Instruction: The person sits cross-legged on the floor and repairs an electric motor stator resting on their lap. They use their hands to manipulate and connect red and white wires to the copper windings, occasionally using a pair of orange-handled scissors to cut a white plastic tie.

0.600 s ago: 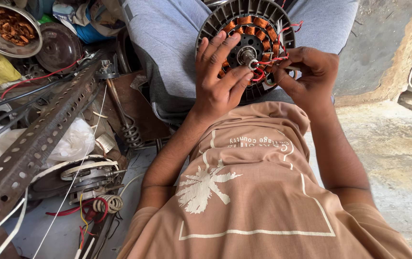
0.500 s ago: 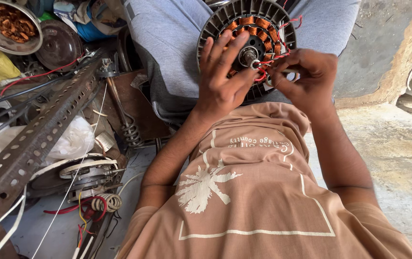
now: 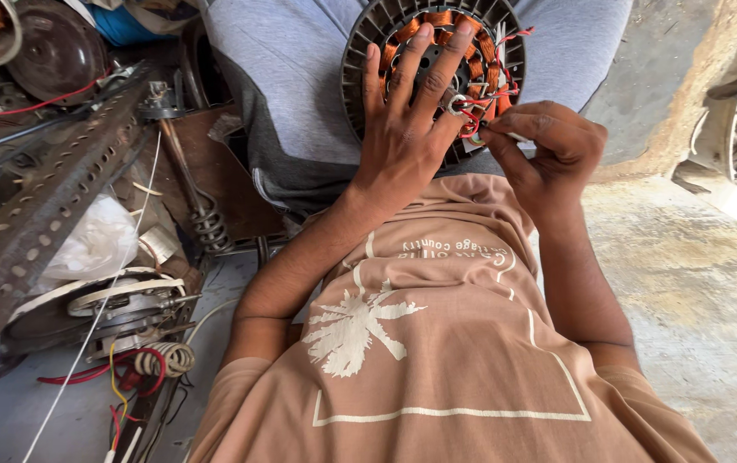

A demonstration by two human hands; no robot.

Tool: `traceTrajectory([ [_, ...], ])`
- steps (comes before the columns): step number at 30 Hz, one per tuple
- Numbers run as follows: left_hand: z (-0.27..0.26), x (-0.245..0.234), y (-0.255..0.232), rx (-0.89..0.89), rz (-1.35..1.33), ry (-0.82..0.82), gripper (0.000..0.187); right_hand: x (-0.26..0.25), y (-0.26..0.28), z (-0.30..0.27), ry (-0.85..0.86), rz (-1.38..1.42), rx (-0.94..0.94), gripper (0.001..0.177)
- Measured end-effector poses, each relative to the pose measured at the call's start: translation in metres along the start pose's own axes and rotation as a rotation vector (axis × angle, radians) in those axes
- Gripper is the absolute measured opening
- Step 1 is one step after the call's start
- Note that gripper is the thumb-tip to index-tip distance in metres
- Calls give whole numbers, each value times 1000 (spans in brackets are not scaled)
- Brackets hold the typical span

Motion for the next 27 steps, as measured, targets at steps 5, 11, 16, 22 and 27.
traceTrajectory([
  [5, -1, 0, 0, -38, 12, 3, 17, 9, -3, 1, 10, 103, 19, 16],
  [11, -6, 7, 6, -14, -10, -12, 18, 11, -2, 3, 39, 28, -3, 16],
  [16, -8, 13, 8, -18, -14, -6, 25, 12, 9, 12, 91, -81, -71, 13],
  [22, -9, -1, 6, 29, -59, -42, 15, 14, 1, 18, 140, -57, -25, 9],
  [27, -6, -25, 23, 33, -342, -179, 35, 15, -34, 12, 75, 251, 154, 10],
])
Point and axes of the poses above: each hand's wrist, its own z-axis towards the middle knuckle, its own x-axis out of the palm, y = z × x, the point moved 8 cm from there along z, towards the middle knuckle, and after that the axes turned 11 degrees about -z, right-handed, at the moved point
